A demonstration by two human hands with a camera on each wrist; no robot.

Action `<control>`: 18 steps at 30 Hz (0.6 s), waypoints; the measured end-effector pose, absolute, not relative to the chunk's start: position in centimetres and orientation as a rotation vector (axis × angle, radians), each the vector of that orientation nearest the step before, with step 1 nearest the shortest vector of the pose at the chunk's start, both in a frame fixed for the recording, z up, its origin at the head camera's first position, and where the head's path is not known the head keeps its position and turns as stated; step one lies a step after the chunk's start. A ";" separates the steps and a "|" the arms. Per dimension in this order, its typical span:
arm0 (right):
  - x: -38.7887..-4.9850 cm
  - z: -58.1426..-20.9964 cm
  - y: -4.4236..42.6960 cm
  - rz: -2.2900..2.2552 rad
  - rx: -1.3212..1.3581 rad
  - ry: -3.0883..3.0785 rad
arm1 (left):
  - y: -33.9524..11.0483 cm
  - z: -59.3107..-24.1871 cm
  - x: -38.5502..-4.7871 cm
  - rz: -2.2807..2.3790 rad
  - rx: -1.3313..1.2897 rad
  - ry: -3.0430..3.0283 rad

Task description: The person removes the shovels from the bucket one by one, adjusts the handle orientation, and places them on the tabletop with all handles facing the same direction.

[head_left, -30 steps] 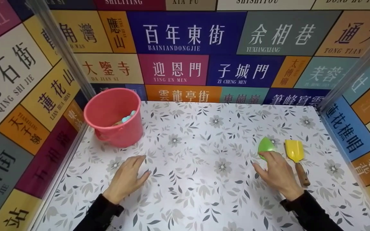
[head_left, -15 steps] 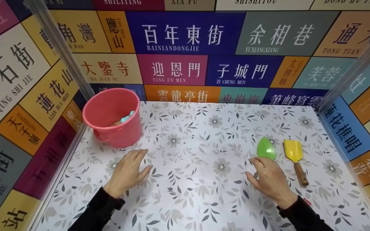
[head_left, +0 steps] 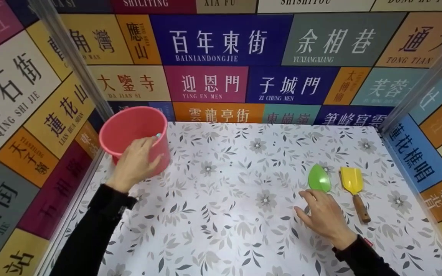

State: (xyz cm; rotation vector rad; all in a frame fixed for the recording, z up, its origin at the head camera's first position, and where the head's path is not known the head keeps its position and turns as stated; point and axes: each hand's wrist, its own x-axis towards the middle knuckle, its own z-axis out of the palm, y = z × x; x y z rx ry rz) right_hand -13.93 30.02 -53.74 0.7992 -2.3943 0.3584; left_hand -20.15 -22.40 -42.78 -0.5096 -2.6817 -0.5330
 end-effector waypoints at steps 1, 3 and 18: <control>-14.0 -53.8 30.1 0.358 0.798 -2.396 | -22.8 -42.4 -20.8 -0.543 -0.498 -2.714; -14.0 -53.9 30.1 0.363 0.796 -2.399 | -23.6 -41.7 -21.9 -0.568 -0.469 -2.789; -13.9 -54.1 30.4 0.367 0.778 -2.455 | -27.7 -40.3 -26.7 -0.465 -0.344 -3.264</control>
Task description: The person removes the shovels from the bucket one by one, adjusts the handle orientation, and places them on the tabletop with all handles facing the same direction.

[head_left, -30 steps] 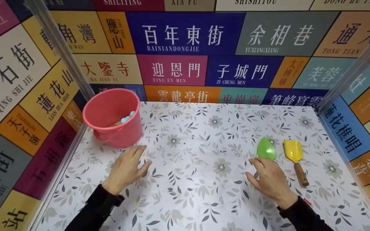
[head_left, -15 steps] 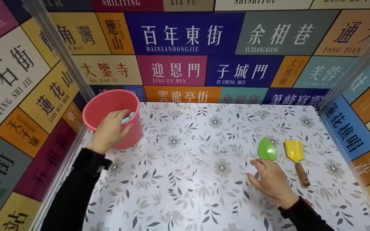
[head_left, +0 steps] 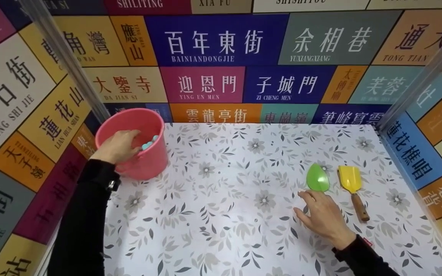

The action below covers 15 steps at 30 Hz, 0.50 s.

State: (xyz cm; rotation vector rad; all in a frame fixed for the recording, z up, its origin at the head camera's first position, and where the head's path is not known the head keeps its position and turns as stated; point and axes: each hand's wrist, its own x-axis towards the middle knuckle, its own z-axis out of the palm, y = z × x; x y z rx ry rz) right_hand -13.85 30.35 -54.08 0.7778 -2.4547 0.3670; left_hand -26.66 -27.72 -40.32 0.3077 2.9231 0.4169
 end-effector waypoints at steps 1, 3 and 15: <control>-13.8 -54.1 30.4 0.367 0.775 -2.458 | -27.8 -40.3 -26.8 0.415 0.304 2.910; -13.8 -54.2 30.4 0.368 0.768 -2.463 | -28.0 -40.2 -27.1 0.417 0.294 2.886; -13.8 -54.2 30.4 0.373 0.731 -2.537 | -26.9 -40.0 -28.3 0.359 0.396 2.812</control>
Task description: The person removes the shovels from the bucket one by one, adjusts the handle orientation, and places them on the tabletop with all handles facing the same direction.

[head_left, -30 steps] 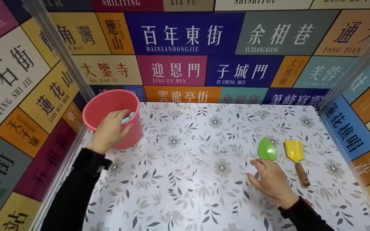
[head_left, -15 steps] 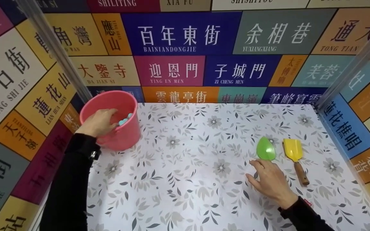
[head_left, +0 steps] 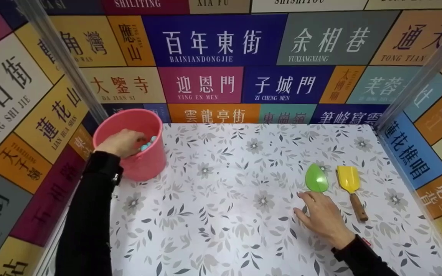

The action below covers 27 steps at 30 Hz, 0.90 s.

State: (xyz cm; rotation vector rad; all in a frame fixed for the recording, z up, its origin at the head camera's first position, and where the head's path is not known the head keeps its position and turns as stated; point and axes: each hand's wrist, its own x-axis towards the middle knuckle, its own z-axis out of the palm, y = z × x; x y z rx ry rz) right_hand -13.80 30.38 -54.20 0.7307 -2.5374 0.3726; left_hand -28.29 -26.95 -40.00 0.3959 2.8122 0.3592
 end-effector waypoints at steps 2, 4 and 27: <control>-13.7 -54.2 30.4 0.382 0.716 -2.555 | -26.7 -40.2 -28.5 0.332 0.411 2.815; -13.7 -54.3 30.5 0.394 0.703 -2.565 | -26.5 -40.2 -28.6 0.306 0.425 2.817; -14.0 -54.9 30.8 0.416 0.717 -2.569 | -25.7 -39.7 -28.6 0.182 0.384 2.779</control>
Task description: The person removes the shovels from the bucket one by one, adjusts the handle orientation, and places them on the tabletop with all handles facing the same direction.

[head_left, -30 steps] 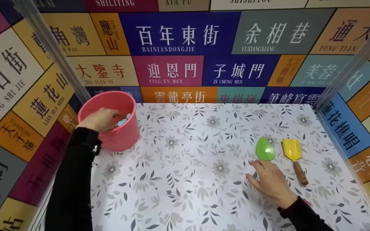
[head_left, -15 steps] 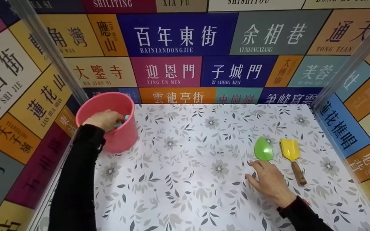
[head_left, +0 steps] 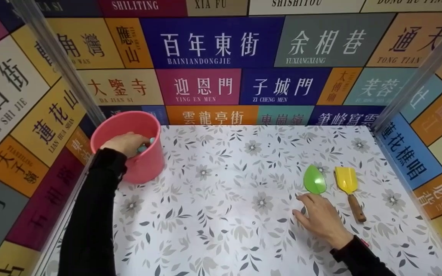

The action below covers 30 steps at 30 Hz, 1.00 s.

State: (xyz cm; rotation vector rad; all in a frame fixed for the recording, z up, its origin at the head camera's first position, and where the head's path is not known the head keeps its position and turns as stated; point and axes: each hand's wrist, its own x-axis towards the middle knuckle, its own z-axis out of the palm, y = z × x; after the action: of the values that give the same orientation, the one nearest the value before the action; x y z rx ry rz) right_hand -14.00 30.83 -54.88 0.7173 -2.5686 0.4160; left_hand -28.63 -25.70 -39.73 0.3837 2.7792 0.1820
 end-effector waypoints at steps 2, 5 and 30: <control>-13.9 -54.9 30.8 0.417 0.707 -2.578 | -26.1 -40.0 -28.8 0.230 0.358 2.772; -13.9 -54.9 30.8 0.423 0.689 -2.603 | -26.8 -40.4 -29.2 0.283 0.344 2.774; -14.0 -55.2 31.2 0.396 0.760 -2.495 | -30.1 -39.8 -28.0 0.488 0.319 2.869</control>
State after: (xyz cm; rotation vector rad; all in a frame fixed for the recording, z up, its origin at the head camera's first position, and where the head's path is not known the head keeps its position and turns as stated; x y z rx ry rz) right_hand -14.00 31.20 -55.16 0.7601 -2.4955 0.3963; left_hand -28.00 -30.12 -39.79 0.3187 2.8691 0.4884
